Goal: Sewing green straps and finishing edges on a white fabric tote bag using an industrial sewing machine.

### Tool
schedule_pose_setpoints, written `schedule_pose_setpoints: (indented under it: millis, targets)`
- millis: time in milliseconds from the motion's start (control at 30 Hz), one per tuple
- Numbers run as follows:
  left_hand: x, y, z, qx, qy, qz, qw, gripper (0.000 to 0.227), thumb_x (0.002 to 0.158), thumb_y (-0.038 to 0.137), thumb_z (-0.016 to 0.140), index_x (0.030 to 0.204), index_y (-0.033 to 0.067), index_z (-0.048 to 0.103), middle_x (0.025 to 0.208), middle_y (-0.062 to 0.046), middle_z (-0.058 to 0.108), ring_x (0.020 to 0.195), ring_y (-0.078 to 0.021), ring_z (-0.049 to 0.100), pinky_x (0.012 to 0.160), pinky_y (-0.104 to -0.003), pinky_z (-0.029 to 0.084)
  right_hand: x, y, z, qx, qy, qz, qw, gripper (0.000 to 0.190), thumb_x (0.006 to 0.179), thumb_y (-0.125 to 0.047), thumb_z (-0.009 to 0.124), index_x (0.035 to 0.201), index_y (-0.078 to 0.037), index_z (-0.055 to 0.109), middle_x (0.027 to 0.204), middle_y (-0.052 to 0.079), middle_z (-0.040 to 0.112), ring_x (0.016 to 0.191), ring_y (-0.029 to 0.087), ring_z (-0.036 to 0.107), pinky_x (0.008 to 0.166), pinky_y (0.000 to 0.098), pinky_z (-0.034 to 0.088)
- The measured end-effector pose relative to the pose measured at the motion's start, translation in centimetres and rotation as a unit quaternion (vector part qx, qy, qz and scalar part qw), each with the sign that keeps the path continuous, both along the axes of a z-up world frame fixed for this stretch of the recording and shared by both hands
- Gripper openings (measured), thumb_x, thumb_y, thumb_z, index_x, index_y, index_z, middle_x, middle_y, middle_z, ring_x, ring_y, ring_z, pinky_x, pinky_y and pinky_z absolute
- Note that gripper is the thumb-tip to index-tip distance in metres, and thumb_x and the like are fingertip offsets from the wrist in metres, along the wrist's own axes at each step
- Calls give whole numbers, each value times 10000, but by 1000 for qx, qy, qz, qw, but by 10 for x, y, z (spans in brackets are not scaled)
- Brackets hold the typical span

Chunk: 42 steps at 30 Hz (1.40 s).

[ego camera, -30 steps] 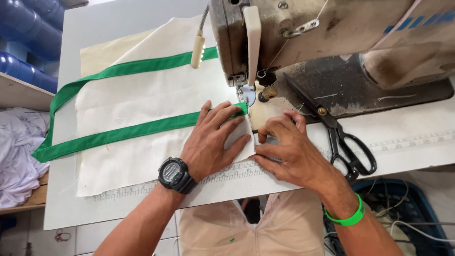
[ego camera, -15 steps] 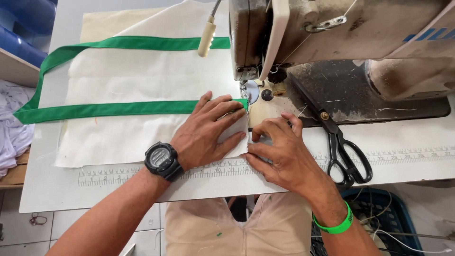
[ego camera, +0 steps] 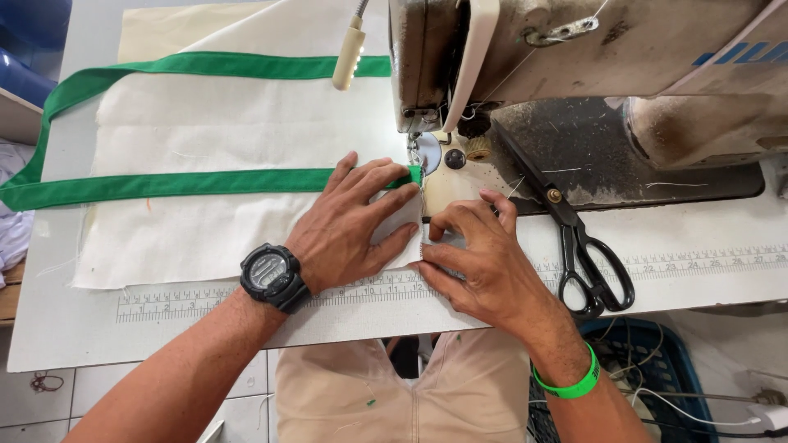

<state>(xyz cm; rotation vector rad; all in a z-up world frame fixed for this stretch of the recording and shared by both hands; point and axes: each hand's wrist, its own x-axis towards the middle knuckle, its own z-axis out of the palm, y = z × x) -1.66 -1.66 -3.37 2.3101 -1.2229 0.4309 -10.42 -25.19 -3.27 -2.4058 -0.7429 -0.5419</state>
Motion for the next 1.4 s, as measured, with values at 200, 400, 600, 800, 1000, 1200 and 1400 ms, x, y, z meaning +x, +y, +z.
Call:
schedule_pose_setpoints:
  millis: [200,400,600,800,1000,1200,1400]
  targets:
    - [-3,-3,9,33,-8,-1,999,410,1088,373,622,1460,215,693,1440,-115,597,1447,-398,573,1264,-650,320,-1,-1,-1,-8,5,-5,1000,82,1003,-324,805,1043,-254,791,1084,-4,637,1179,244,628,1219,608,273]
    - [-4,-1,9,26,-2,-14,1000,402,1093,339,617,1468,211,685,1437,-154,584,1447,-428,567,1267,-645,299,-2,-1,-2,-6,13,-4,1000,89,1007,-322,799,1031,-237,793,1099,3,641,1189,244,621,1218,622,268]
    - [1,0,-1,15,-3,2,1000,527,1045,428,703,1488,151,640,1456,-103,624,1458,-355,596,1284,-590,321,-2,1,1,-13,-5,-2,1000,77,1020,-326,785,1053,-257,798,1123,0,652,1186,232,626,1221,615,251]
    - [1,0,1,0,0,-3,1000,514,1037,389,729,1477,134,660,1429,-116,648,1434,-375,618,1273,-600,334,-1,5,9,-22,-14,-18,1000,119,1017,-367,776,1101,-289,809,1446,11,670,1312,249,571,1220,624,229]
    - [1,1,6,-2,2,3,1000,537,1018,398,755,1479,138,666,1459,-109,656,1444,-365,617,1281,-598,326,0,6,17,-33,-7,-29,999,97,1021,-378,758,1034,-291,797,1407,-33,720,1277,228,576,1207,619,218]
    - [7,0,17,-9,18,-37,999,435,1083,349,687,1368,20,702,1471,-189,656,1414,-418,612,1265,-635,333,4,5,31,-74,5,-10,997,109,982,-290,823,934,-205,776,1453,-24,713,1254,326,584,1142,668,244]
    - [13,2,15,-4,14,-42,999,438,1086,353,688,1375,25,703,1482,-193,657,1420,-430,615,1252,-654,344,7,4,29,-89,14,-21,996,111,971,-322,828,961,-215,803,1458,-50,713,1275,311,570,1155,675,236]
